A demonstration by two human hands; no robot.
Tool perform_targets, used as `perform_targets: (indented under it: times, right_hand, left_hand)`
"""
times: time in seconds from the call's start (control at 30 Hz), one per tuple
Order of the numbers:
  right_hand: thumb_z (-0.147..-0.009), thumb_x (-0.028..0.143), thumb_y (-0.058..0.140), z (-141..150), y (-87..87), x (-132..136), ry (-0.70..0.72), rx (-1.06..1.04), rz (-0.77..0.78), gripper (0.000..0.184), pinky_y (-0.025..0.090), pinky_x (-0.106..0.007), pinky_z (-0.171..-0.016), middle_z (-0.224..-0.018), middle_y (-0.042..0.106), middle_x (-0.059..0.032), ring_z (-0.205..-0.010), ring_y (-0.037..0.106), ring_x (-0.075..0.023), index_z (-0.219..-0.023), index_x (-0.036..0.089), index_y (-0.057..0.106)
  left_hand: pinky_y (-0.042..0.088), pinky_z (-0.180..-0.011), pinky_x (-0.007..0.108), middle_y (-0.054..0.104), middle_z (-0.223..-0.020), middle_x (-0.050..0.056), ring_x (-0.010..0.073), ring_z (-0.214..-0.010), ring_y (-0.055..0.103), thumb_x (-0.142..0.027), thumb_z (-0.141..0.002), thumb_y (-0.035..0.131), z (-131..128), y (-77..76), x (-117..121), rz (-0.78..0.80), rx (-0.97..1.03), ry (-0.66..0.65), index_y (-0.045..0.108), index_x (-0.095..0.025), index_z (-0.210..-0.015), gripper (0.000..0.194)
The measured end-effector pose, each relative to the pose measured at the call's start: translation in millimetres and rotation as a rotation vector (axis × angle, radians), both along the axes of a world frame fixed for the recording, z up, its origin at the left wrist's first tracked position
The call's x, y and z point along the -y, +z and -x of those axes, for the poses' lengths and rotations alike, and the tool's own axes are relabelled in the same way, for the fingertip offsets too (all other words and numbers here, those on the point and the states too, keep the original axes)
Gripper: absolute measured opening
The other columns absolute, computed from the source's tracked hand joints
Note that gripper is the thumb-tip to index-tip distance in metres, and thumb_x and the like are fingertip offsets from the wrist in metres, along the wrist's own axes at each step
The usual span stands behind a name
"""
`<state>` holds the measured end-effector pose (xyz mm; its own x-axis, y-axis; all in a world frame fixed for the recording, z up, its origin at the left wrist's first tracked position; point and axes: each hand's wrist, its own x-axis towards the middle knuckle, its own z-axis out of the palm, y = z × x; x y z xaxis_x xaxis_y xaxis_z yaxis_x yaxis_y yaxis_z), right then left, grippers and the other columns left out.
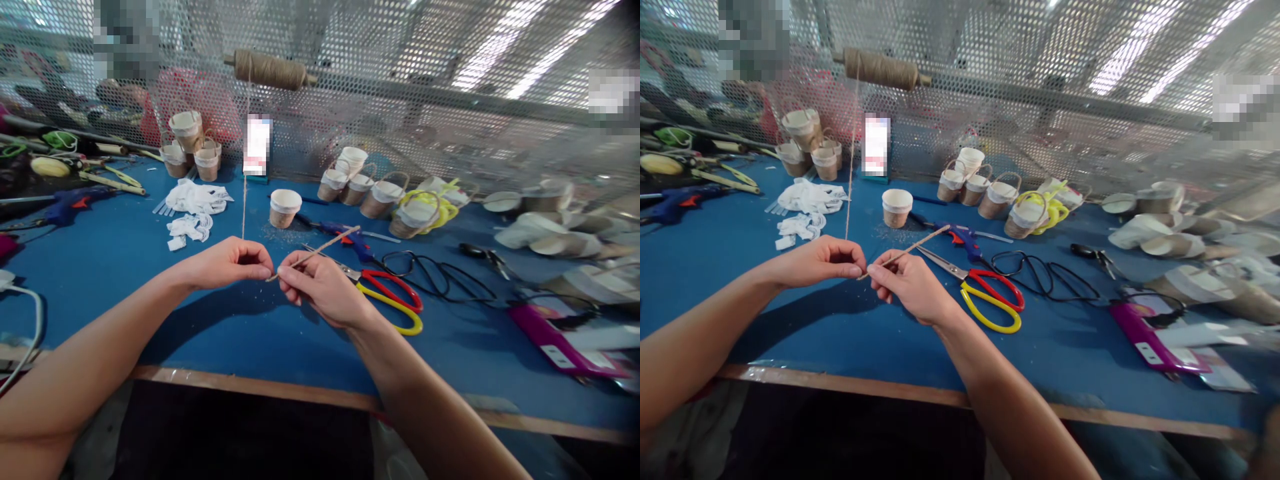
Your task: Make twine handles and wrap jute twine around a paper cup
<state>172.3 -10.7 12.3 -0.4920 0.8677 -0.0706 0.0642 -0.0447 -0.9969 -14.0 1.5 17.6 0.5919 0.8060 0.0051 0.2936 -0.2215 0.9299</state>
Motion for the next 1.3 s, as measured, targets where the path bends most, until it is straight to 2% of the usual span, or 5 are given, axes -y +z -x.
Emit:
perform_targets:
  times: [0.27,0.6,1.0,1.3]
  right_hand:
    - [-0.075,0.028,0.060,-0.7,2.4,1.4,0.053,0.002,0.015,0.016,0.036,-0.018,-0.042,-0.056,0.054,0.0045,-0.045,0.048,-0.0040,-0.071,0.015,0.052]
    - [-0.075,0.024,0.058,0.4,8.7,3.4,0.067,0.111,-0.022,0.011,0.040,-0.019,-0.045,-0.059,0.054,0.0036,-0.048,0.050,-0.0052,-0.072,0.015,0.053]
    - [-0.070,0.031,0.065,3.9,2.8,4.2,-0.091,0.242,-0.109,0.020,0.036,-0.019,-0.041,-0.055,0.052,0.0040,-0.045,0.047,-0.0055,-0.068,0.015,0.054]
    - [-0.070,0.034,0.066,0.0,2.2,1.6,-0.061,0.090,-0.027,0.022,0.037,-0.018,-0.041,-0.055,0.053,0.0043,-0.045,0.048,-0.0052,-0.068,0.015,0.053]
  left_hand:
    - [0.040,-0.065,0.024,0.060,-0.069,-0.001,0.0097,-0.065,0.051,-0.025,-0.074,0.059,-1.3,-1.1,0.5,0.053,0.054,0.005,0.060,-0.014,-0.074,0.012]
    - [0.036,-0.062,0.023,0.056,-0.064,-0.002,0.0095,-0.062,0.046,-0.028,-0.075,0.057,0.8,-0.4,1.4,0.094,-0.005,-0.092,0.061,-0.013,-0.069,0.016]
    - [0.031,-0.054,0.021,0.052,-0.062,-0.003,0.0086,-0.058,0.041,-0.038,-0.078,0.053,-3.8,-4.0,2.4,0.031,-0.099,-0.023,0.060,-0.012,-0.073,0.027]
    - [0.039,-0.066,0.023,0.059,-0.069,-0.002,0.0091,-0.065,0.049,-0.025,-0.076,0.056,-2.0,-0.2,1.7,0.091,0.039,-0.008,0.062,-0.014,-0.075,0.012]
